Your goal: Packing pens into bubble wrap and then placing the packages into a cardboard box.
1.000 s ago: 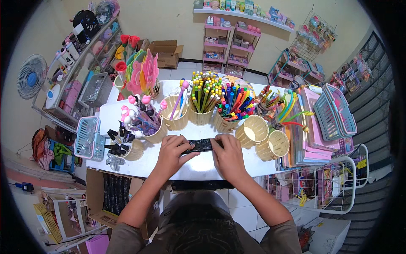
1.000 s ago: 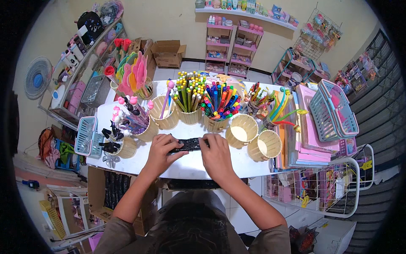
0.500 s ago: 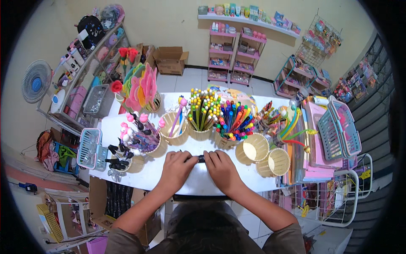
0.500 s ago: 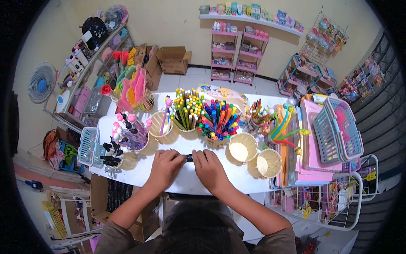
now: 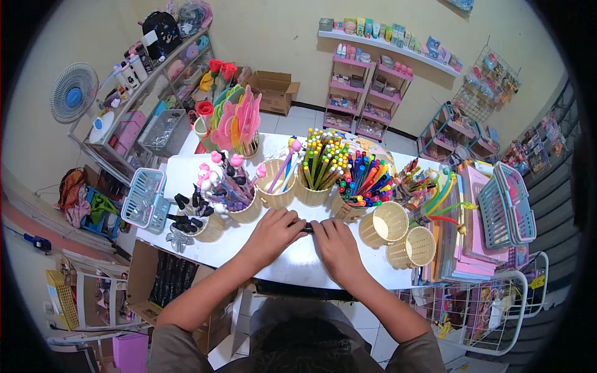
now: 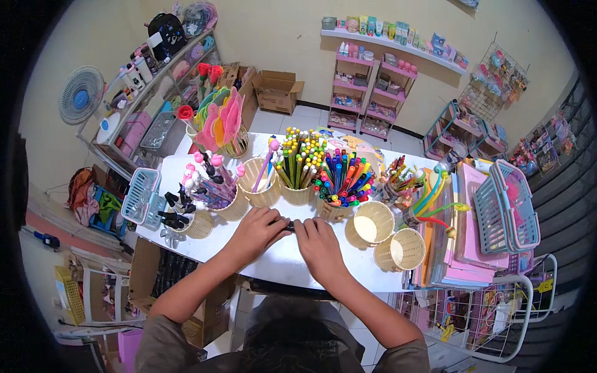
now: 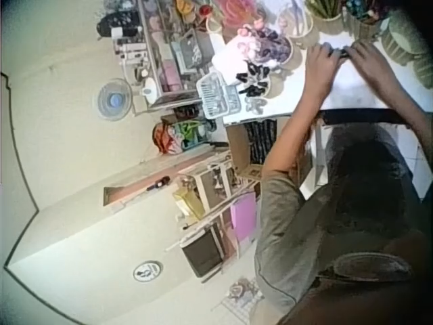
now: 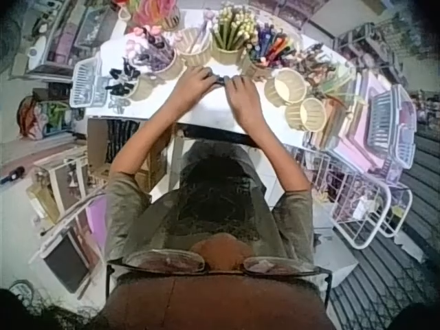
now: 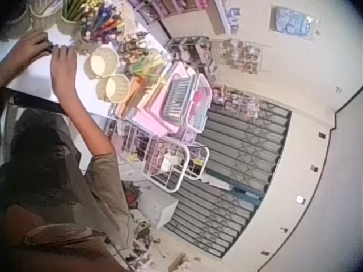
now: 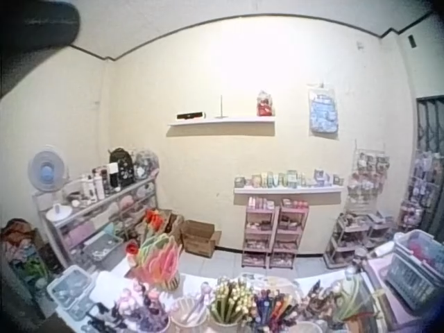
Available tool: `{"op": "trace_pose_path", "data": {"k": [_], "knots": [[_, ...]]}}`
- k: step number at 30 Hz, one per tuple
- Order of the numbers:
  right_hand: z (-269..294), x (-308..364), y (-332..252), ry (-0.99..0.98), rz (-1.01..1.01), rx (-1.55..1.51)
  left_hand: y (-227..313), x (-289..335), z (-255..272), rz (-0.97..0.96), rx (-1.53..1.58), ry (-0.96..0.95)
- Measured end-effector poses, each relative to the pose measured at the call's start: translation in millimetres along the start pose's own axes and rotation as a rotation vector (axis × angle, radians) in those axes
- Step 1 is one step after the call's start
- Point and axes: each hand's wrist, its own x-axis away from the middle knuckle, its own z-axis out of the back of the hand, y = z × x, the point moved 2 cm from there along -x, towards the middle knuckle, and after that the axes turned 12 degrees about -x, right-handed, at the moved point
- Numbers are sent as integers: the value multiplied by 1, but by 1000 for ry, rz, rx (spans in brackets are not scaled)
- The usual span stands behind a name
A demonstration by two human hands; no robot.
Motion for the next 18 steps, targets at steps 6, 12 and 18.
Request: {"op": "trace_pose_path", "data": {"k": [6,12,18], "knots": [[6,3,0,52,55,-126,-8,4,5,-178,-146,20],[47,-12,-43,-183,89,-438,4,45,72,-143,27,-120],[28,-31,-102,-593,223,-663,24,160,111,74,204,-68]]}}
